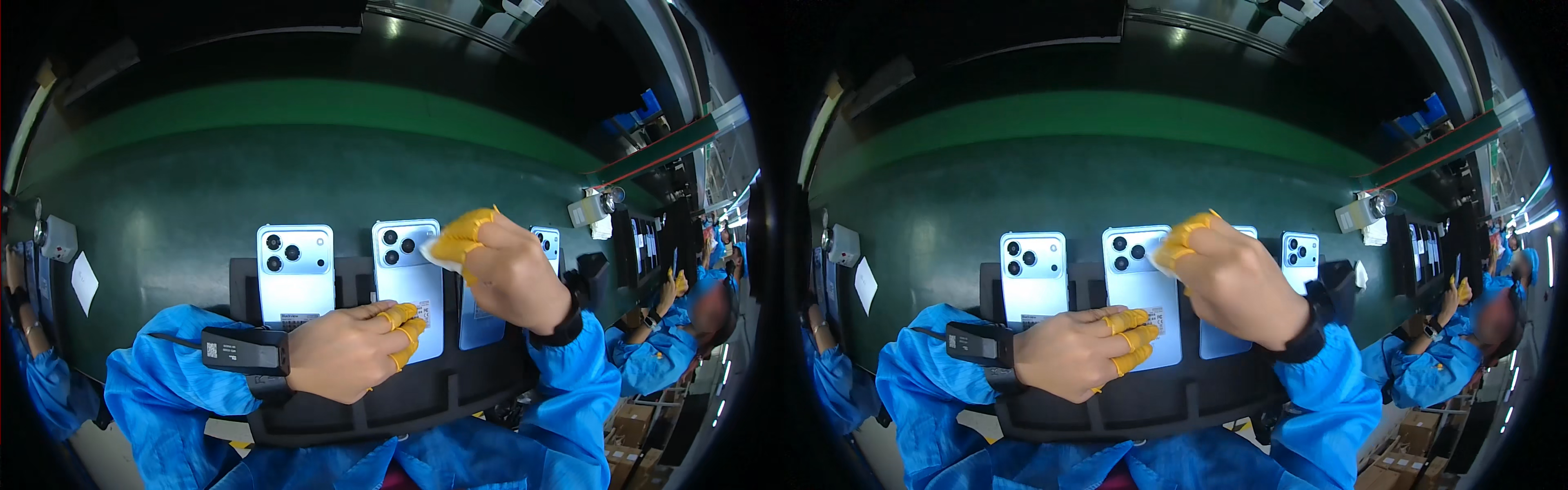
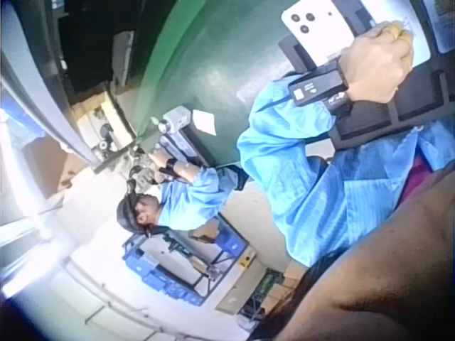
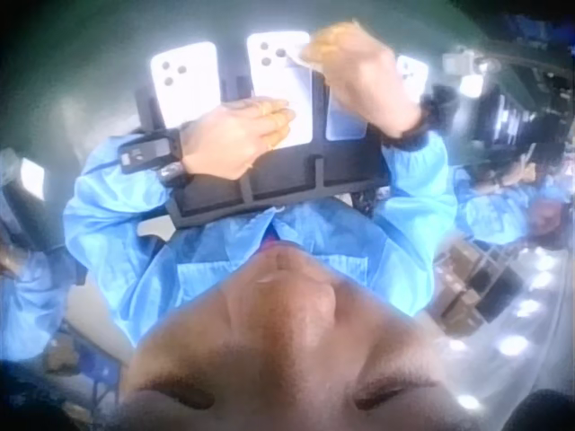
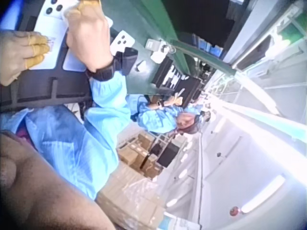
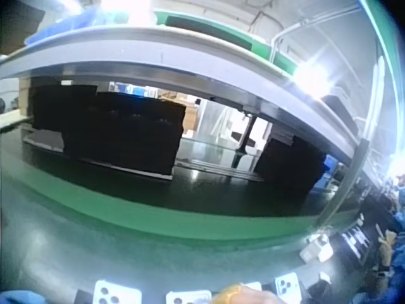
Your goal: Inspecting and wiping the camera lenses and back surfaces of smartphones on a factory assembly line.
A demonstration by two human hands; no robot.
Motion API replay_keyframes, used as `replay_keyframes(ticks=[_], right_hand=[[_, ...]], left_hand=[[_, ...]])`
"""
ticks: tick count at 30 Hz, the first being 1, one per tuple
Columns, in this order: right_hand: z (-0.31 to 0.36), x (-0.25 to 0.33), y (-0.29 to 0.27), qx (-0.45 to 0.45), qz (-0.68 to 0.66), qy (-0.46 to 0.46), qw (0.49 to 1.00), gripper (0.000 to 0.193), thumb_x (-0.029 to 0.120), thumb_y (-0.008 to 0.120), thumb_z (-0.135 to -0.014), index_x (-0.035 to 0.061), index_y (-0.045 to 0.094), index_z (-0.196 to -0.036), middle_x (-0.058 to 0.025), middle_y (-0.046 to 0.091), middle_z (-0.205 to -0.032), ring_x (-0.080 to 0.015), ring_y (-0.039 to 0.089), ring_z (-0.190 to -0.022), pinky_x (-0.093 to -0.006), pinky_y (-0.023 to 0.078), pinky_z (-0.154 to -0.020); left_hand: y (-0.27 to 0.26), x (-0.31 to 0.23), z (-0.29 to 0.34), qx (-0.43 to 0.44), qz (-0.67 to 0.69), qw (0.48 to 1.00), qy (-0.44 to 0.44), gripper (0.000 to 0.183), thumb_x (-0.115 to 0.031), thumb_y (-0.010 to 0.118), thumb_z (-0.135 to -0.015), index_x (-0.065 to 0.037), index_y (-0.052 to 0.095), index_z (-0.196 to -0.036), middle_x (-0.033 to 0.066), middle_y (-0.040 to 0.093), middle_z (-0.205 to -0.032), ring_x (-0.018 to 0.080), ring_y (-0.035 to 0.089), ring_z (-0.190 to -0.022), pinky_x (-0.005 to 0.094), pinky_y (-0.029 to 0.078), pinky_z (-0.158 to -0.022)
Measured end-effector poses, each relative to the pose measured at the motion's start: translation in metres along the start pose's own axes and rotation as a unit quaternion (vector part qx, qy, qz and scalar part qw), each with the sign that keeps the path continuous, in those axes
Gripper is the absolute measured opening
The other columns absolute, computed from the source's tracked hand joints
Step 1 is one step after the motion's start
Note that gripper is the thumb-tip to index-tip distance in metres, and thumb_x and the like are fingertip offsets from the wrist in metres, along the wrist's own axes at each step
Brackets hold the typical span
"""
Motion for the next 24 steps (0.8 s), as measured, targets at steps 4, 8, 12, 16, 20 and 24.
replay_keyframes(ticks=[4, 8, 12, 16, 20, 24], right_hand=[[-0.02, -0.002, 0.019, -0.045, 0.007, 0.006, 0.999, 0.014, -0.005, 0.062, -0.063, -0.0013, 0.065, -0.076, -0.015, 0.06, -0.08, -0.0313, 0.06, -0.078, -0.0369, 0.053, -0.073], [0.011, -0.004, 0.018, -0.033, -0.019, 0.106, 0.994, 0.019, -0.006, 0.062, -0.063, -0.0018, 0.067, -0.082, -0.0162, 0.06, -0.08, -0.0335, 0.061, -0.078, -0.0384, 0.053, -0.075], [0.031, 0.022, 0.018, 0.04, -0.108, 0.058, 0.992, 0.025, -0.005, 0.065, -0.062, -0.003, 0.067, -0.087, -0.0144, 0.061, -0.085, -0.0298, 0.061, -0.084, -0.0356, 0.054, -0.074], [0.008, 0.03, 0.012, -0.057, -0.076, -0.012, 0.995, 0.026, -0.003, 0.067, -0.062, -0.0021, 0.067, -0.087, -0.0119, 0.06, -0.086, -0.0277, 0.06, -0.087, -0.0326, 0.054, -0.072], [0.014, 0.026, 0.02, -0.023, -0.044, -0.054, 0.997, 0.025, -0.001, 0.068, -0.063, -0.0002, 0.067, -0.087, -0.0109, 0.061, -0.086, -0.026, 0.06, -0.084, -0.0326, 0.054, -0.071], [0.033, -0.002, -0.002, 0.016, 0.086, 0.06, 0.994, 0.017, -0.004, 0.067, -0.06, -0.0009, 0.064, -0.077, -0.0131, 0.06, -0.08, -0.0284, 0.061, -0.075, -0.0339, 0.055, -0.069]], left_hand=[[0.001, 0.004, -0.001, 0.005, 0.019, 1.0, 0.006, 0.022, -0.016, 0.062, -0.071, 0.0, 0.07, -0.085, 0.0102, 0.062, -0.092, 0.0304, 0.061, -0.103, 0.0374, 0.044, -0.1], [0.001, 0.003, 0.003, 0.012, 0.005, 1.0, 0.005, 0.023, -0.015, 0.062, -0.072, 0.0, 0.07, -0.087, 0.0102, 0.062, -0.093, 0.0306, 0.061, -0.104, 0.0376, 0.044, -0.101], [0.006, 0.004, 0.0, 0.029, 0.016, 0.999, -0.004, 0.027, -0.014, 0.061, -0.073, 0.001, 0.069, -0.094, 0.0111, 0.063, -0.096, 0.0308, 0.061, -0.104, 0.0375, 0.044, -0.101], [-0.004, 0.002, -0.002, -0.005, 0.008, 1.0, 0.003, 0.03, -0.013, 0.061, -0.073, 0.002, 0.067, -0.098, 0.0121, 0.063, -0.1, 0.0304, 0.061, -0.105, 0.0377, 0.044, -0.101], [0.003, 0.004, 0.0, 0.045, 0.004, 0.999, 0.002, 0.036, -0.013, 0.06, -0.075, 0.0, 0.064, -0.107, 0.0109, 0.063, -0.107, 0.0273, 0.059, -0.109, 0.037, 0.041, -0.104], [0.009, 0.002, 0.003, 0.08, -0.04, 0.996, -0.002, 0.039, -0.016, 0.059, -0.078, -0.001, 0.063, -0.114, 0.0109, 0.061, -0.115, 0.0257, 0.056, -0.114, 0.0379, 0.036, -0.108]])
Point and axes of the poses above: each hand's wrist, its own z-axis away from the middle knuckle, its own y-axis out of the palm, x = y × z, the point moved 7 cm from there along -z, towards the middle knuckle
